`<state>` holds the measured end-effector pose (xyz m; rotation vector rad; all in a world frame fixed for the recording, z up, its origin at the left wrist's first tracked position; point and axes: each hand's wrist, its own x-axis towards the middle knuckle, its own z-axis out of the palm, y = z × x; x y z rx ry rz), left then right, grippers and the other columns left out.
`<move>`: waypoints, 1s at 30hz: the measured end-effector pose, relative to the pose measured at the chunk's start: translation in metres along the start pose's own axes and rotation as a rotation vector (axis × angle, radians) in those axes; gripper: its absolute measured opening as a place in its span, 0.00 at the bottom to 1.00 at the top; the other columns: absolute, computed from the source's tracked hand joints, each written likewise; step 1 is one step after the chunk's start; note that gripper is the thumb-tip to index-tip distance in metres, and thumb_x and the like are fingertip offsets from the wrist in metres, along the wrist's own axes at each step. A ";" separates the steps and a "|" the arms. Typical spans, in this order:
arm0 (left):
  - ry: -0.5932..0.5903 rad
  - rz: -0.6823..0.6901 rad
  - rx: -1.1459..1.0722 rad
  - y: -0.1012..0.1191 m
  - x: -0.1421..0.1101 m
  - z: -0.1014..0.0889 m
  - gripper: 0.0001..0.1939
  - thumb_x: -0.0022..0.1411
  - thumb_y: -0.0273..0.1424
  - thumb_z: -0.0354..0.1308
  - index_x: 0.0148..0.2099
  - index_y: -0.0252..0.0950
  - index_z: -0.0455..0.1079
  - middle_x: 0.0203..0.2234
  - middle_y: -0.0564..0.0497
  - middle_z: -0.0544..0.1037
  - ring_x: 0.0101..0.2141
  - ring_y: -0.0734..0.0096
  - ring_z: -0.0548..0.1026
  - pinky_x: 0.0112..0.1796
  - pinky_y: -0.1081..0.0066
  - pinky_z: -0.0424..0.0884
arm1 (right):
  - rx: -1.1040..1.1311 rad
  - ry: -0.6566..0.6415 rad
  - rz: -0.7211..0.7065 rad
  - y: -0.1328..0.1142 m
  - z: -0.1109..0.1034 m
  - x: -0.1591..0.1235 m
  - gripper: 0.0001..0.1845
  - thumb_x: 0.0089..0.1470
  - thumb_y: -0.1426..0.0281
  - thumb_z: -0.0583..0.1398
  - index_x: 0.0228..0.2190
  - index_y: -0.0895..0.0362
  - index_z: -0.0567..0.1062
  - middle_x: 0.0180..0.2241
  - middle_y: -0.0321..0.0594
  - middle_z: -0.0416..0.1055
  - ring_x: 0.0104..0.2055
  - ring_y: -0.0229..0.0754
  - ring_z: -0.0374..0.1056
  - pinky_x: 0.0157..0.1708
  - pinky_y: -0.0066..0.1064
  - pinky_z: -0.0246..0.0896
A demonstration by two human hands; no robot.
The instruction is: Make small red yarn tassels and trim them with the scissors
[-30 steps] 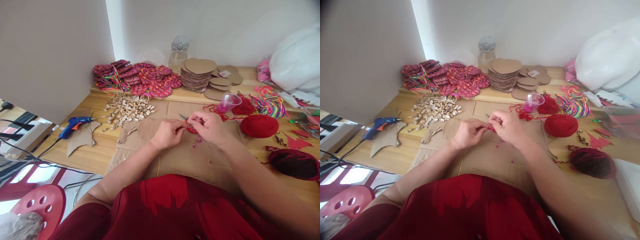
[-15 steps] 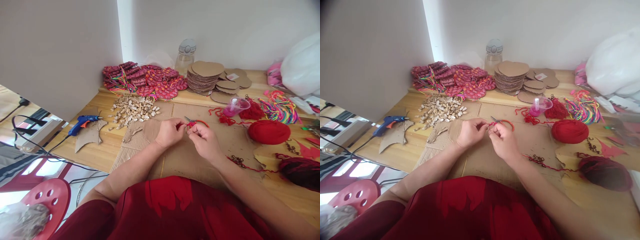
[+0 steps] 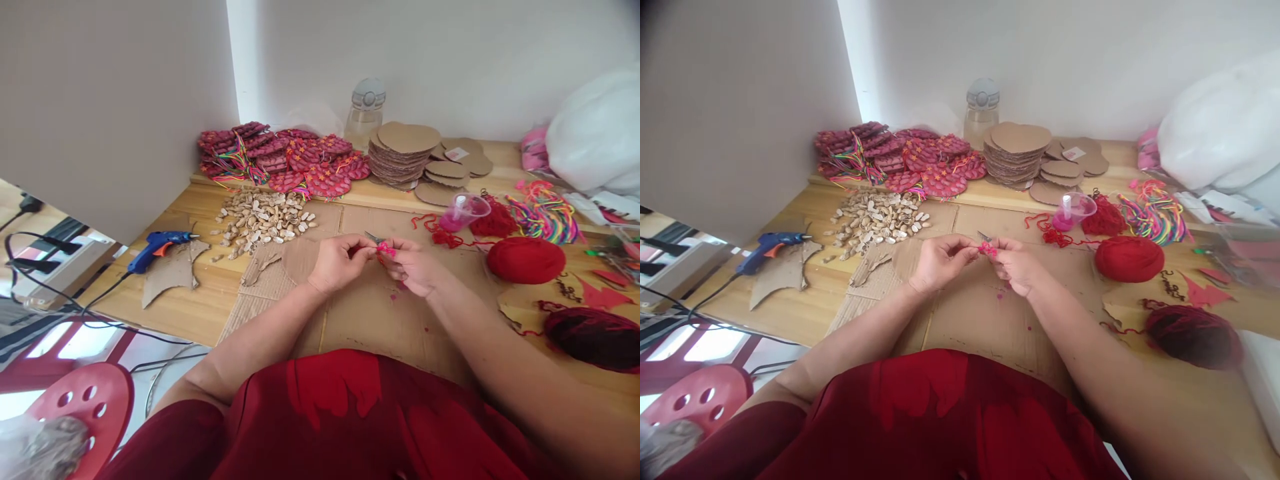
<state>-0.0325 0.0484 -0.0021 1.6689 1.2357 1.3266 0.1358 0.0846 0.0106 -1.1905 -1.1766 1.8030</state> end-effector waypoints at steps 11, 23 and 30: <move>0.121 -0.054 0.210 -0.001 0.000 0.000 0.06 0.59 0.26 0.59 0.36 0.35 0.78 0.31 0.50 0.83 0.31 0.72 0.78 0.34 0.74 0.70 | -0.303 0.161 -0.190 0.015 0.036 -0.029 0.10 0.47 0.65 0.62 0.22 0.55 0.67 0.17 0.28 0.56 0.17 0.29 0.45 0.17 0.26 0.37; -0.240 -0.119 -0.273 0.005 0.000 -0.001 0.08 0.59 0.32 0.59 0.34 0.31 0.75 0.24 0.51 0.77 0.24 0.77 0.72 0.30 0.75 0.69 | -0.596 -0.007 -0.442 -0.031 0.002 -0.014 0.11 0.51 0.65 0.62 0.23 0.57 0.69 0.19 0.31 0.62 0.20 0.32 0.54 0.21 0.26 0.46; 0.046 -0.079 -0.202 0.003 -0.001 0.003 0.08 0.60 0.32 0.60 0.35 0.33 0.76 0.25 0.50 0.79 0.26 0.76 0.74 0.29 0.75 0.72 | 0.235 0.019 0.155 0.002 0.019 -0.014 0.16 0.37 0.69 0.69 0.25 0.56 0.66 0.14 0.23 0.53 0.14 0.26 0.37 0.14 0.23 0.28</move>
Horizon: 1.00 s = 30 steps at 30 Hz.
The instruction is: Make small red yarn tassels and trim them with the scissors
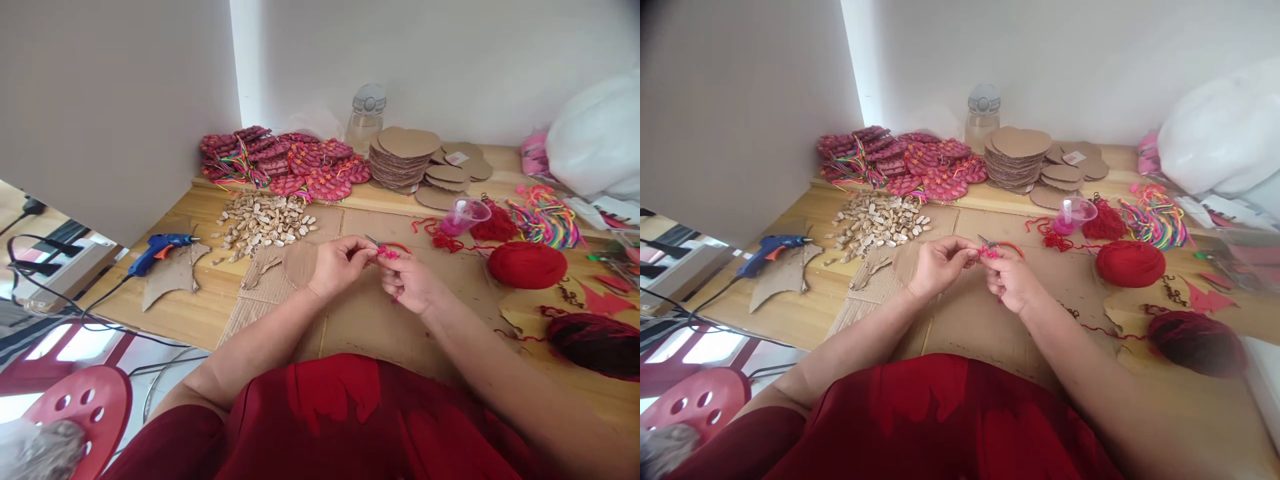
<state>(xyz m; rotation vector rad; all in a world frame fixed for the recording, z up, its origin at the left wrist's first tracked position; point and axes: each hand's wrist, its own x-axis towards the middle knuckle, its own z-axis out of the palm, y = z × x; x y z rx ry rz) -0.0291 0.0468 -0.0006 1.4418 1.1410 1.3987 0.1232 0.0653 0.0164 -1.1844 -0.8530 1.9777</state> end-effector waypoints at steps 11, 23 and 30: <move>0.105 0.315 0.421 0.004 -0.004 -0.002 0.05 0.61 0.24 0.58 0.37 0.35 0.75 0.31 0.49 0.82 0.33 0.73 0.78 0.38 0.72 0.73 | 0.046 -0.056 -0.016 0.008 0.011 -0.017 0.12 0.44 0.68 0.67 0.27 0.57 0.70 0.14 0.24 0.55 0.13 0.25 0.41 0.13 0.21 0.34; 0.006 0.087 0.240 0.009 -0.004 0.001 0.05 0.61 0.30 0.59 0.37 0.35 0.76 0.31 0.48 0.81 0.32 0.72 0.76 0.35 0.72 0.70 | -0.379 0.248 -0.634 0.008 0.004 -0.009 0.10 0.49 0.63 0.66 0.28 0.56 0.75 0.25 0.35 0.71 0.26 0.35 0.63 0.26 0.28 0.59; -0.186 -0.439 -0.386 0.007 0.001 -0.002 0.11 0.52 0.34 0.65 0.33 0.30 0.72 0.23 0.52 0.75 0.22 0.79 0.71 0.27 0.76 0.67 | -0.572 0.225 -0.793 0.008 -0.004 -0.003 0.06 0.54 0.65 0.63 0.30 0.56 0.74 0.26 0.35 0.71 0.26 0.35 0.64 0.28 0.29 0.60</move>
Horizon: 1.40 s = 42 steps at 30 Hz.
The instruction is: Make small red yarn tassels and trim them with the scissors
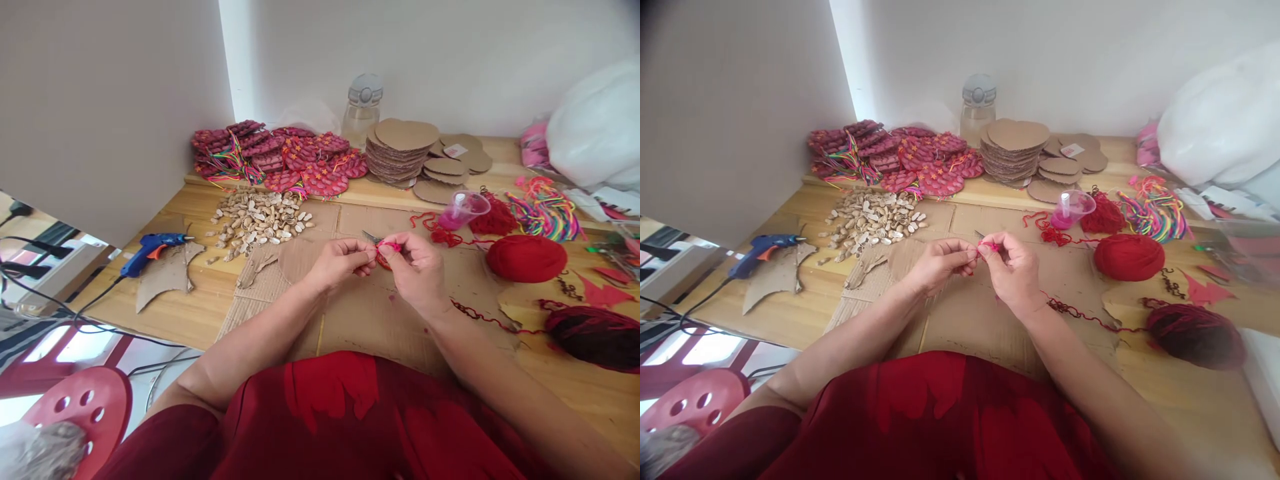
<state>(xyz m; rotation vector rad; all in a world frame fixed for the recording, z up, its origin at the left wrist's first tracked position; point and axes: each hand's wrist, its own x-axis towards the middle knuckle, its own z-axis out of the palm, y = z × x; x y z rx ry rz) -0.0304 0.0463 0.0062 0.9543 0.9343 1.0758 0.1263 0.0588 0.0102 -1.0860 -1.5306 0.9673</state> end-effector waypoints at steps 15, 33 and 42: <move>0.041 0.157 0.164 -0.002 -0.001 0.003 0.15 0.55 0.39 0.65 0.34 0.30 0.73 0.24 0.51 0.75 0.23 0.80 0.70 0.27 0.76 0.68 | 0.274 -0.079 0.224 0.005 -0.002 0.002 0.13 0.50 0.59 0.67 0.28 0.55 0.73 0.19 0.30 0.63 0.18 0.31 0.52 0.16 0.25 0.43; 0.112 0.084 -0.066 -0.005 0.002 0.005 0.17 0.51 0.39 0.69 0.35 0.30 0.74 0.24 0.52 0.76 0.25 0.80 0.72 0.29 0.76 0.67 | 0.347 0.021 0.309 -0.003 0.009 -0.011 0.13 0.47 0.62 0.68 0.32 0.55 0.72 0.21 0.31 0.66 0.17 0.29 0.51 0.15 0.24 0.40; -0.028 -0.023 -0.217 -0.008 0.004 0.003 0.16 0.51 0.38 0.70 0.34 0.30 0.74 0.24 0.52 0.76 0.25 0.80 0.72 0.29 0.76 0.66 | 0.417 -0.013 0.264 -0.004 0.011 -0.014 0.13 0.50 0.62 0.66 0.36 0.54 0.74 0.18 0.30 0.66 0.18 0.32 0.58 0.14 0.24 0.45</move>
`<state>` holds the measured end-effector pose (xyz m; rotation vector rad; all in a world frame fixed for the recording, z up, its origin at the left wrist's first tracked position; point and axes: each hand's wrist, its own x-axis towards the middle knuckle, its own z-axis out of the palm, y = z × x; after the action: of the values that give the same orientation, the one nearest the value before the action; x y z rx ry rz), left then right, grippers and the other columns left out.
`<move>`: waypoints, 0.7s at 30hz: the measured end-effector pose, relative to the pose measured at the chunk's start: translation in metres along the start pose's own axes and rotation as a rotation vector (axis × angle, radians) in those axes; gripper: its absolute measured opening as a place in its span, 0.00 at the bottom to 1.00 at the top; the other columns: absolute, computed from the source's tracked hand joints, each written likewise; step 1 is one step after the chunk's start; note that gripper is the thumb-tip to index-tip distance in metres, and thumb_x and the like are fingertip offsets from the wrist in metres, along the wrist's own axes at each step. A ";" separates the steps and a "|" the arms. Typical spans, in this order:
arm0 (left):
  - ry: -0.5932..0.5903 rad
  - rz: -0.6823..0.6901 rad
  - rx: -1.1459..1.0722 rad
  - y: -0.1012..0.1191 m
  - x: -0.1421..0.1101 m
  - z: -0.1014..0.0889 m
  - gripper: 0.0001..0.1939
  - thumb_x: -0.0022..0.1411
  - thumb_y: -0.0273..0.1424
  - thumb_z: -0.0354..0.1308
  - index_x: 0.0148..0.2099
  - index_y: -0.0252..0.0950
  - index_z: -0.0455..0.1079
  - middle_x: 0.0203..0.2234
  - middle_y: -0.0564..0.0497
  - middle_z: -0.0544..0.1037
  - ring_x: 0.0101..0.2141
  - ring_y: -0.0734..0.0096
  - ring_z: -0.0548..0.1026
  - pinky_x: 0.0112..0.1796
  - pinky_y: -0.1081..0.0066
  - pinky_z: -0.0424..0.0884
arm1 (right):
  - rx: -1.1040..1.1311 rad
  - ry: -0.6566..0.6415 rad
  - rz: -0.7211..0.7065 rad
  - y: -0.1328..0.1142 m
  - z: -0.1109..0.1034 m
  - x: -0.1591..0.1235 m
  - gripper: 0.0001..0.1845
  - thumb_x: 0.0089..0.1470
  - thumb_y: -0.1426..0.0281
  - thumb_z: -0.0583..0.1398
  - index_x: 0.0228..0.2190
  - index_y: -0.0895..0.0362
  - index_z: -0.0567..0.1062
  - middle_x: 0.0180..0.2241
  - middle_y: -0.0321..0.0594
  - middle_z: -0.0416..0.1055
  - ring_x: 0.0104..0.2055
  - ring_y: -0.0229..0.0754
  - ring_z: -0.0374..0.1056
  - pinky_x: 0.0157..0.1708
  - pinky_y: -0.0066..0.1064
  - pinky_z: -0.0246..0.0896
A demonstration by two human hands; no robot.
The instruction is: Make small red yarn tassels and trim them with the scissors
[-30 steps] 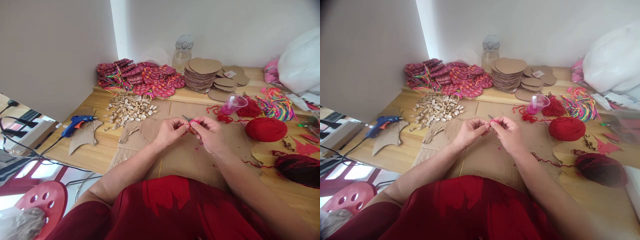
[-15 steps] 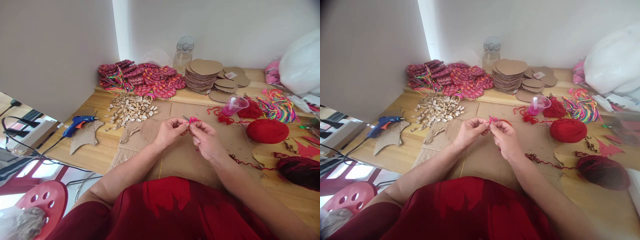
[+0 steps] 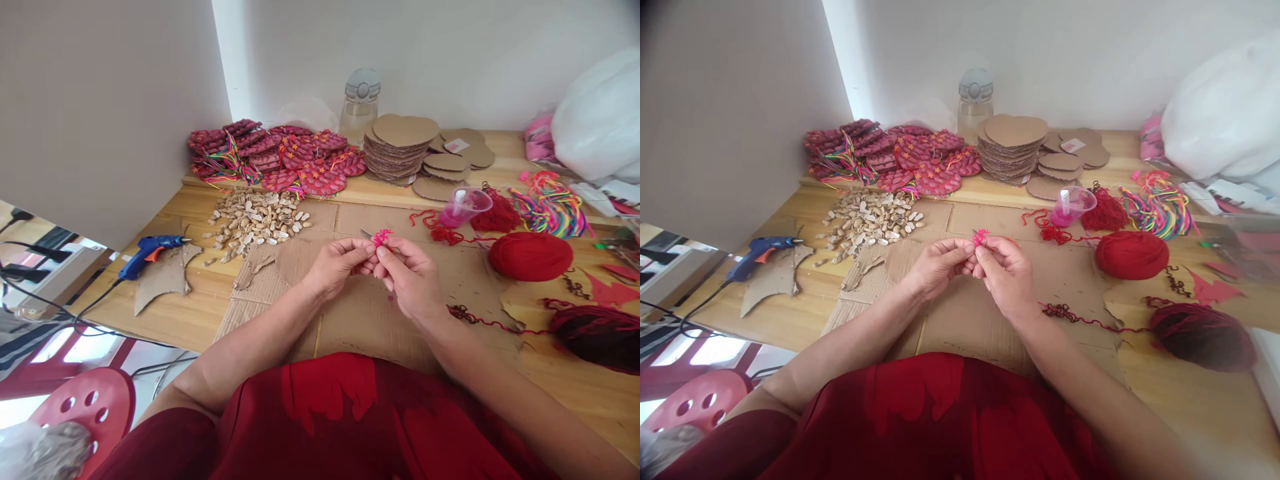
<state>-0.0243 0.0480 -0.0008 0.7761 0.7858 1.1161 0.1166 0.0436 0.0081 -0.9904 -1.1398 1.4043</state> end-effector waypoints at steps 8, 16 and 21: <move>-0.001 0.000 0.031 0.000 -0.001 0.001 0.16 0.50 0.38 0.71 0.34 0.30 0.74 0.26 0.51 0.77 0.25 0.80 0.72 0.29 0.76 0.68 | 0.018 0.042 0.039 -0.003 -0.003 0.004 0.11 0.48 0.63 0.68 0.31 0.54 0.75 0.13 0.27 0.63 0.12 0.30 0.52 0.10 0.23 0.39; -0.016 -0.094 -0.063 0.005 -0.005 0.001 0.18 0.50 0.33 0.71 0.44 0.31 0.77 0.27 0.50 0.79 0.23 0.79 0.74 0.28 0.76 0.70 | 0.047 0.076 0.033 0.001 -0.008 0.008 0.16 0.44 0.58 0.70 0.32 0.54 0.76 0.21 0.31 0.71 0.12 0.26 0.52 0.09 0.22 0.38; 0.000 -0.120 -0.111 0.004 -0.005 0.001 0.15 0.50 0.30 0.70 0.41 0.29 0.78 0.26 0.49 0.80 0.23 0.78 0.75 0.27 0.77 0.69 | 0.086 0.074 0.001 0.004 -0.007 0.008 0.17 0.43 0.58 0.71 0.31 0.55 0.76 0.23 0.31 0.72 0.12 0.26 0.52 0.09 0.21 0.38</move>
<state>-0.0265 0.0441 0.0039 0.6280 0.7536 1.0430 0.1211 0.0527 0.0027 -0.9743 -1.0161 1.3948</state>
